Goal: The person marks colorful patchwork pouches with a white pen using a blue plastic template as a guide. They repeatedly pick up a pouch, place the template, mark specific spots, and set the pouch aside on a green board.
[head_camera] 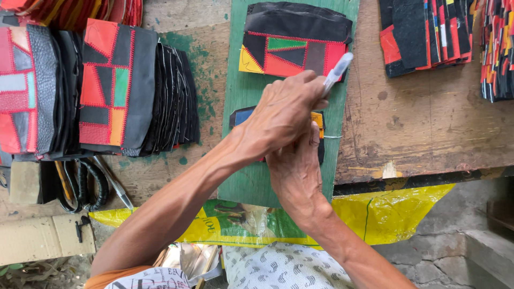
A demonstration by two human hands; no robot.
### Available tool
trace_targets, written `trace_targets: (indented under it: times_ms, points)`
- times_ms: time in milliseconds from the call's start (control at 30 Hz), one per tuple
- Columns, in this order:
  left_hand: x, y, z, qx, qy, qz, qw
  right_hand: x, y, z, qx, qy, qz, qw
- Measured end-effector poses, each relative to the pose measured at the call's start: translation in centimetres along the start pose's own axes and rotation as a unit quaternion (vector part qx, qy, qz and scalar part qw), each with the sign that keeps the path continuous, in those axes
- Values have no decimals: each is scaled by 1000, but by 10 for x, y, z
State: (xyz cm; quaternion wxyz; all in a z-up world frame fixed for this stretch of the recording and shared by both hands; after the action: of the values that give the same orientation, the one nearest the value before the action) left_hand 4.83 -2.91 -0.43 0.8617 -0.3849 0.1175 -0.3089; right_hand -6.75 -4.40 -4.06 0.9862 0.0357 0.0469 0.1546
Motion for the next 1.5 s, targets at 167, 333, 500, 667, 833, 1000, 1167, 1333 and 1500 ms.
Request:
trace_targets:
  times_ms: [167, 333, 500, 667, 833, 1000, 1167, 1333, 1500]
  points:
    - [-14, 15, 14, -105, -69, 27, 992, 0, -6, 9, 53, -22, -15, 998]
    - [-16, 18, 13, -101, -68, 12, 993, 1, -2, 16, 49, -41, -5, 998]
    - [-13, 19, 14, -111, -25, -1, 994, 4, 0, 13, 16, 2, -6, 1000]
    - [-9, 17, 17, -101, 27, -5, 994, 8, 0, 14, -10, 25, 2, 1000]
    - [-45, 23, 51, -54, -73, 46, 995, 4, 0, 24, -16, -21, 15, 1000]
    - [-94, 45, 80, -41, -165, 126, 977, 6, -1, 31, 8, -32, 20, 999]
    - [-102, 50, 78, -78, -190, 118, 972, 5, 0, 34, 9, -32, 20, 999]
    - [-102, 46, 77, -41, -181, 97, 978, 6, 1, 33, -4, -31, 19, 999]
    - [-83, 32, 62, 119, -104, 89, 983, 2, -1, 24, -3, -32, 18, 999]
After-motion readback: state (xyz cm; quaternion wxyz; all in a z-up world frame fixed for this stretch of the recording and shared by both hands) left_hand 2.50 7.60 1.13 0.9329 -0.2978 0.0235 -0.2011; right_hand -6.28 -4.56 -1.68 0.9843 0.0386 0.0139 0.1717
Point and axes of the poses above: each hand's wrist, its own x-axis towards the middle knuckle, its own z-axis out of the back of the hand, y = z × x, the point moved 6 cm from there along x, towards the middle knuckle
